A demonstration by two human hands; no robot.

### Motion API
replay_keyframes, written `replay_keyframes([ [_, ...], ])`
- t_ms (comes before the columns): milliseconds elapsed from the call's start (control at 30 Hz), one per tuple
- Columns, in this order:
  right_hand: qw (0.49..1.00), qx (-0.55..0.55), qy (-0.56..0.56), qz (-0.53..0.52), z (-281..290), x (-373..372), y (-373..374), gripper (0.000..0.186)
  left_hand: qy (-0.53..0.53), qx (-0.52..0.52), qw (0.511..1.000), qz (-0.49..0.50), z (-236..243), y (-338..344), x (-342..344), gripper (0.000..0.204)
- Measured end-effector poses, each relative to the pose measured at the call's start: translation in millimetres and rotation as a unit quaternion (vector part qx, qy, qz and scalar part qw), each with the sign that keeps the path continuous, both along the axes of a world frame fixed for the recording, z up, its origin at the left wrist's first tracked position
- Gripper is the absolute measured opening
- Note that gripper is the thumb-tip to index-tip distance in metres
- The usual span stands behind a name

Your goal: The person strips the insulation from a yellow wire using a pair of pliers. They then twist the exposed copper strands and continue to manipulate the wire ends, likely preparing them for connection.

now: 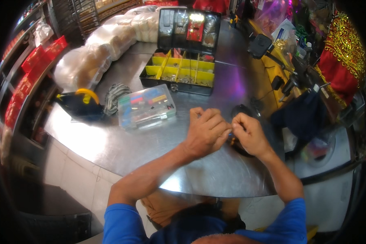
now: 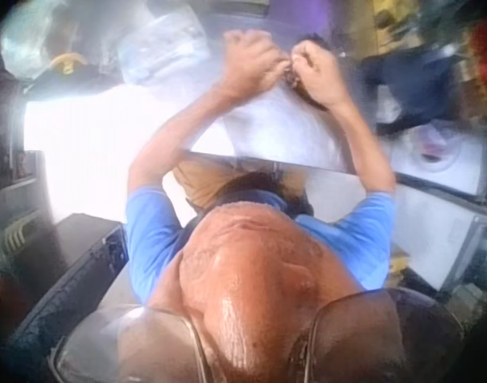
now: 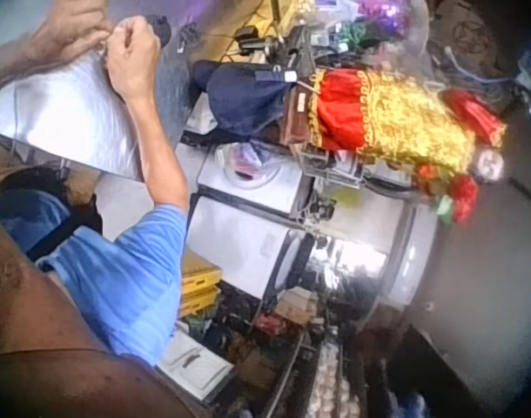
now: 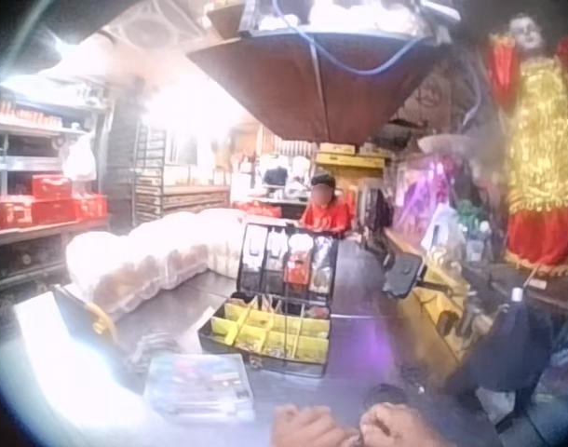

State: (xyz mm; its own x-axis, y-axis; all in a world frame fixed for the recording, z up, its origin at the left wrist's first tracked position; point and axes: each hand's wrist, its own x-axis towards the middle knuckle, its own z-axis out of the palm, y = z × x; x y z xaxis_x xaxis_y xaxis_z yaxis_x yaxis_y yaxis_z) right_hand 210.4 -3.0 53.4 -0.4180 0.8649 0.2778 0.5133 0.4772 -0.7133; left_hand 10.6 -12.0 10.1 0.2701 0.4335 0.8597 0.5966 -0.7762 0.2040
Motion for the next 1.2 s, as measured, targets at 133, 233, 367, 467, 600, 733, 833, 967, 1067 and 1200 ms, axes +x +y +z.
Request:
replay_keyframes([
  [133,0.993,-0.116,0.032,-0.007,5,4,0,0.011,0.01,0.026,1.0,0.003,2,5,-3,0.016],
  [233,0.967,0.254,0.016,-0.009,-2,-8,-13,0.015,-0.016,-0.07,0.997,0.001,3,3,-4,0.013],
  [367,0.904,0.422,-0.036,0.061,-19,2,-3,0.026,-0.048,-0.229,0.971,-0.049,0,0,-4,0.007],
  [467,0.894,0.442,-0.046,0.058,-21,4,-2,0.023,-0.084,-0.306,0.945,-0.081,-3,1,-2,0.01],
  [600,0.891,0.447,-0.063,0.052,-23,5,-2,0.019,-0.125,-0.373,0.912,-0.12,-9,6,-3,0.012],
  [733,0.906,0.414,-0.077,0.045,-19,3,-4,0.01,-0.1,-0.329,0.935,-0.085,-9,2,-1,0.012],
  [833,0.945,0.316,-0.08,0.032,-18,1,-1,0.006,-0.035,-0.166,0.985,-0.038,-10,4,-2,0.011],
  [967,0.992,-0.099,0.03,0.078,-15,14,13,0.015,0.07,0.0,0.997,-0.008,7,6,-6,0.019],
  [1067,0.99,-0.108,0.059,0.07,7,14,4,0.012,0.035,-0.035,0.999,-0.023,12,5,-8,0.014],
  [1200,0.97,0.234,-0.036,0.057,-7,6,-2,0.012,-0.046,-0.253,0.962,-0.09,-3,13,-11,0.017],
])
